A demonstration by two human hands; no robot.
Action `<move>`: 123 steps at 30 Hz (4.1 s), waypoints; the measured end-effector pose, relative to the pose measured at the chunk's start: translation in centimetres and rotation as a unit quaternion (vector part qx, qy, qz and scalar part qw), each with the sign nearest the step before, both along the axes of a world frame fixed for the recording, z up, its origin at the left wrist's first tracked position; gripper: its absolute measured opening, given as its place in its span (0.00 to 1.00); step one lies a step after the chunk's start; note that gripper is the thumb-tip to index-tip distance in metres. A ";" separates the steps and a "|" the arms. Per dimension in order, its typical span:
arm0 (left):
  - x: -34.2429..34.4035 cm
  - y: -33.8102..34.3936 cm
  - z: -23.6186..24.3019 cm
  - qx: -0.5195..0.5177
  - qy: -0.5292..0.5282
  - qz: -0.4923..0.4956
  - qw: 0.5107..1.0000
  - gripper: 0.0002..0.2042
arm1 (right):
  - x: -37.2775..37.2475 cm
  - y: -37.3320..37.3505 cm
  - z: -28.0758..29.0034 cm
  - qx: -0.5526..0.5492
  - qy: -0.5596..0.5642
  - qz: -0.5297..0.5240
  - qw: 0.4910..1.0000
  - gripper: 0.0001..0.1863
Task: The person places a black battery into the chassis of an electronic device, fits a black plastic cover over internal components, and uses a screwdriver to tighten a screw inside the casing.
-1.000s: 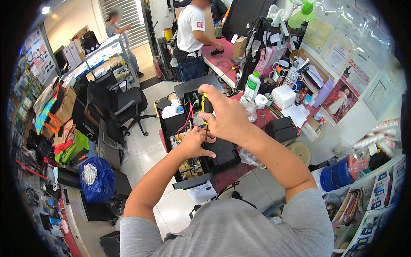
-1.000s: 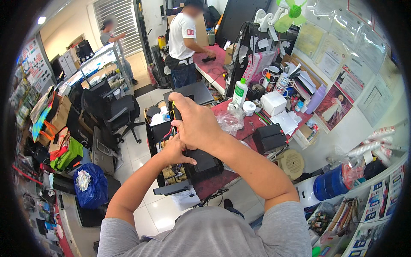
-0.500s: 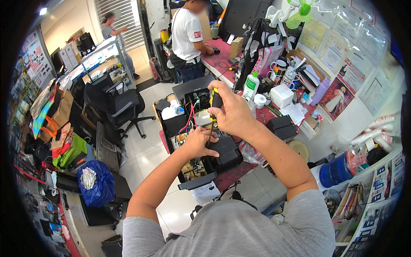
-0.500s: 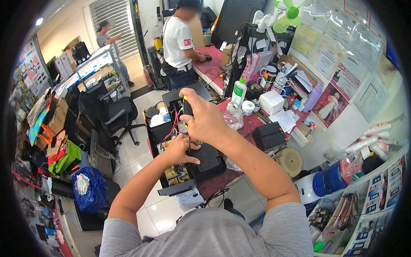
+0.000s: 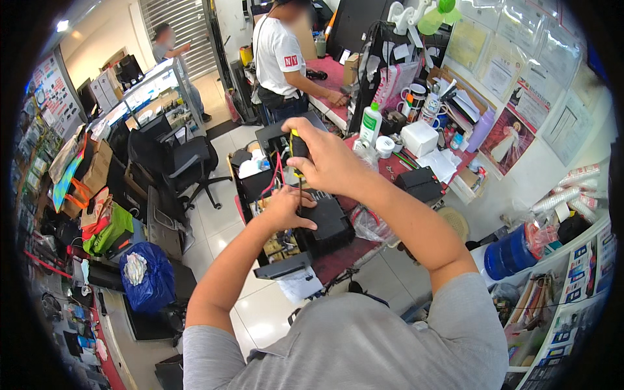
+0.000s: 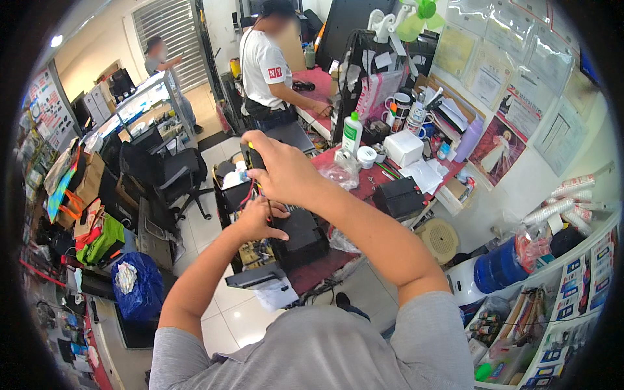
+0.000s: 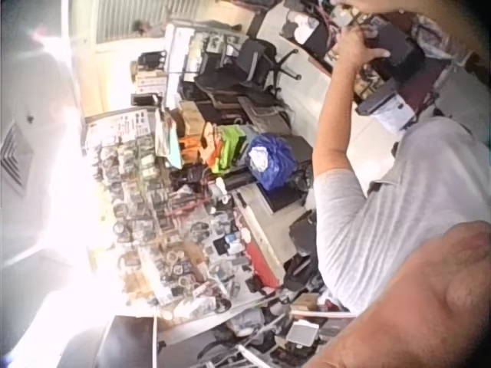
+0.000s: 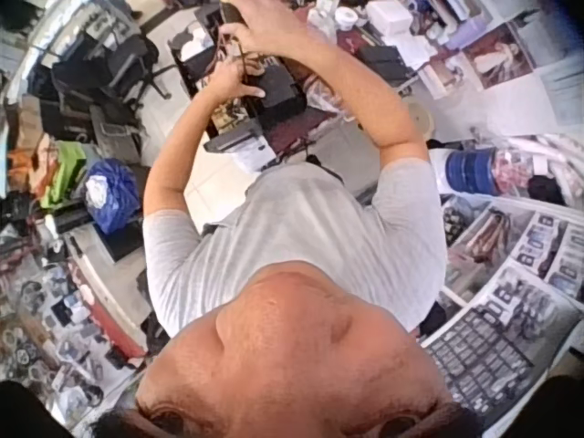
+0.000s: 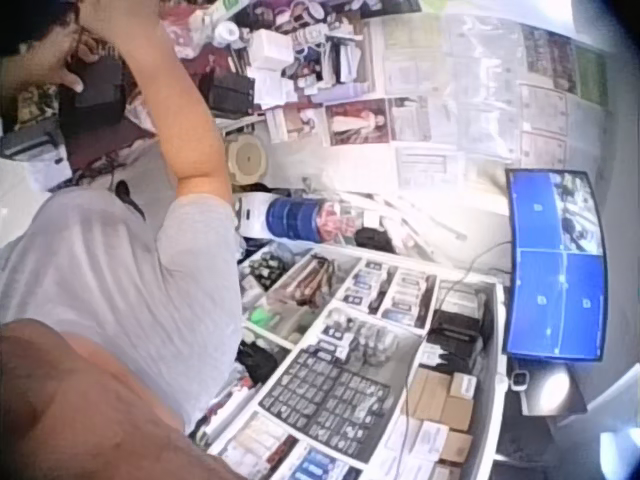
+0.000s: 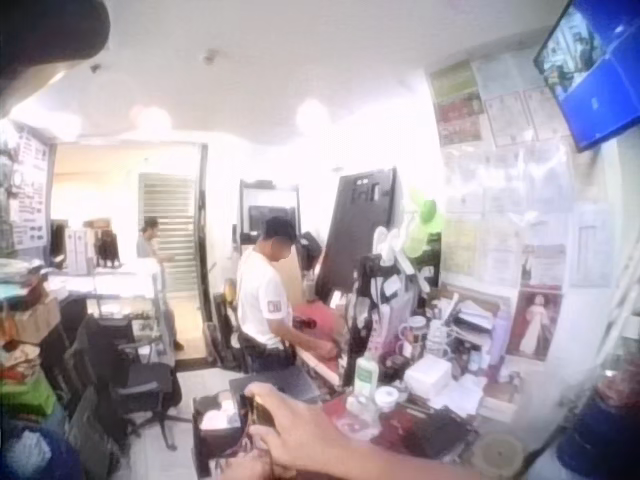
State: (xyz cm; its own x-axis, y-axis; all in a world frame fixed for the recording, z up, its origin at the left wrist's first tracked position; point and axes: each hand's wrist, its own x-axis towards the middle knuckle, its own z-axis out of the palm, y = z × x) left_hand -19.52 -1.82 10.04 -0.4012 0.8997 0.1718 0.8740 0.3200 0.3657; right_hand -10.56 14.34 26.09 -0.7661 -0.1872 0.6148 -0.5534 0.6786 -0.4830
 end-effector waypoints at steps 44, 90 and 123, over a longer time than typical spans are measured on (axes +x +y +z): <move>17.3 11.4 2.8 -0.187 -0.091 0.356 0.911 0.53 | -0.2 39.6 -11.1 -0.187 -0.092 -0.178 0.962 0.25; 14.6 12.2 5.4 -0.147 -0.199 0.414 0.876 0.44 | -5.4 41.0 -11.5 -0.184 -0.096 -0.137 0.969 0.25; 11.4 25.4 -5.6 0.414 -0.619 0.307 0.593 0.33 | -0.4 39.5 -6.0 -0.290 -0.044 -0.038 0.955 0.26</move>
State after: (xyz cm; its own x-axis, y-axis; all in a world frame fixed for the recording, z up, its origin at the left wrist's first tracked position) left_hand -8.15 23.63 4.43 -0.8891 0.3313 -0.3158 -0.4160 -0.2973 0.8594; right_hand -11.01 53.87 20.09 -0.8169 0.2232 0.5318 -0.4539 0.3200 -0.8316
